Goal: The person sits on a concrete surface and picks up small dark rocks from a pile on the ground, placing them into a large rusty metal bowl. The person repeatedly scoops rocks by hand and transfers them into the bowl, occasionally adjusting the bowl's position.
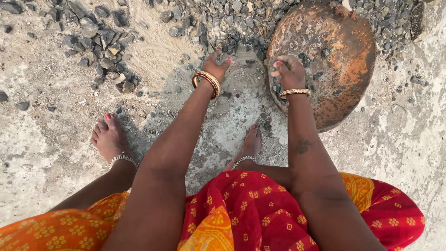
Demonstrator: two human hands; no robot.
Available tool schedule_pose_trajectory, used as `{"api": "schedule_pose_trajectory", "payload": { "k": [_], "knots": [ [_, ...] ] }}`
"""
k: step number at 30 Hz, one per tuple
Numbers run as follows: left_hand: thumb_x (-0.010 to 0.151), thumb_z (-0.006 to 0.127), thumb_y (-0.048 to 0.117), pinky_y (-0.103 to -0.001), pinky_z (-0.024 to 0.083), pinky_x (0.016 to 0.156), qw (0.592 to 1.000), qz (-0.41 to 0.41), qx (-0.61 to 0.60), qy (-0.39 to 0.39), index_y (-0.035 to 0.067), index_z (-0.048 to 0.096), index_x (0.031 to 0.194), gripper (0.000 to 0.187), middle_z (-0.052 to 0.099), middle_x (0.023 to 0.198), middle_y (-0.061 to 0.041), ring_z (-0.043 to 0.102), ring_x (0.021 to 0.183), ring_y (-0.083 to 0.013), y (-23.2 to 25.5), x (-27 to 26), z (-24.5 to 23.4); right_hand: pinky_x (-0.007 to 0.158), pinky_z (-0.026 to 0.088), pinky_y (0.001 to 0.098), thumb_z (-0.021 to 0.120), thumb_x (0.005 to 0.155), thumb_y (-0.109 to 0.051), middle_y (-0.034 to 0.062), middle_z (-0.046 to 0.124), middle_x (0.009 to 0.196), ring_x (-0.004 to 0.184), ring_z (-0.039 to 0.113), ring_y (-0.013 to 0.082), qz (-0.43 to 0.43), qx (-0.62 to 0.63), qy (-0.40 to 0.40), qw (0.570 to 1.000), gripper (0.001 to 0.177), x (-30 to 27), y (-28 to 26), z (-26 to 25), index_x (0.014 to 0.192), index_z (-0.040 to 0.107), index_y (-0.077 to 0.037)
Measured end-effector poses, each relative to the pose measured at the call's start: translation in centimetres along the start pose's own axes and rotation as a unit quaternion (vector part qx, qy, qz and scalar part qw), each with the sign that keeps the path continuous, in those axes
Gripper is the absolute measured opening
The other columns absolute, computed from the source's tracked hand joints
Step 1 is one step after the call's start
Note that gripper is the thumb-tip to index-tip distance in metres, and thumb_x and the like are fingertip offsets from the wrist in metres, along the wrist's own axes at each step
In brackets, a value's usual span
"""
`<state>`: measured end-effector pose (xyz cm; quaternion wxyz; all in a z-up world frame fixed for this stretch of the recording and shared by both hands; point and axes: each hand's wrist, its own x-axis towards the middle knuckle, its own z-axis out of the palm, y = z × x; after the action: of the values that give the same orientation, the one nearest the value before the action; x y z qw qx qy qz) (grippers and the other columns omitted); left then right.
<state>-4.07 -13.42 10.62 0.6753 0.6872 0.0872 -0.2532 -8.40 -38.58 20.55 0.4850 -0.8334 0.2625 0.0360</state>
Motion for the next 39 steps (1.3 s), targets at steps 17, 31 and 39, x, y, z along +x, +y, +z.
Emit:
{"api": "schedule_pose_trajectory", "payload": {
  "k": [17, 31, 39],
  "knots": [
    [0.082, 0.078, 0.034, -0.052, 0.023, 0.119, 0.878, 0.027, 0.478, -0.016, 0.018, 0.027, 0.156, 0.091, 0.028, 0.162, -0.011, 0.025, 0.149, -0.0369, -6.3, -1.1, -5.2, 0.103, 0.048, 0.0476, 0.090, 0.075, -0.031, 0.0236, 0.045, 0.142, 0.123, 0.056, 0.0440, -0.100, -0.364, -0.102, 0.920, 0.086, -3.3, 10.9, 16.2, 0.144, 0.044, -0.009],
    [0.078, 0.072, 0.003, -0.044, 0.052, 0.098, 0.943, 0.039, 0.329, -0.024, 0.012, 0.065, 0.112, 0.036, 0.056, 0.122, -0.016, 0.060, 0.112, -0.0362, -9.9, 0.7, -6.1, 0.092, 0.054, 0.0441, 0.079, 0.079, -0.008, 0.0150, 0.059, 0.117, 0.104, 0.064, 0.0346, -0.190, -0.288, -0.165, 0.924, 0.043, 0.3, 14.1, 20.1, 0.115, 0.056, -0.008],
    [0.084, 0.066, -0.001, -0.035, 0.064, 0.062, 0.888, -0.122, -0.435, -0.086, 0.000, 0.069, 0.099, 0.016, 0.073, 0.084, -0.011, 0.071, 0.068, -0.0193, -11.6, 1.4, -11.4, 0.051, 0.051, 0.0317, 0.065, 0.080, -0.007, 0.0091, 0.071, 0.097, 0.065, 0.066, 0.0198, 0.226, 0.319, -0.241, 0.888, 0.027, 2.7, 12.4, 17.1, 0.107, 0.064, -0.007]
  ]
}}
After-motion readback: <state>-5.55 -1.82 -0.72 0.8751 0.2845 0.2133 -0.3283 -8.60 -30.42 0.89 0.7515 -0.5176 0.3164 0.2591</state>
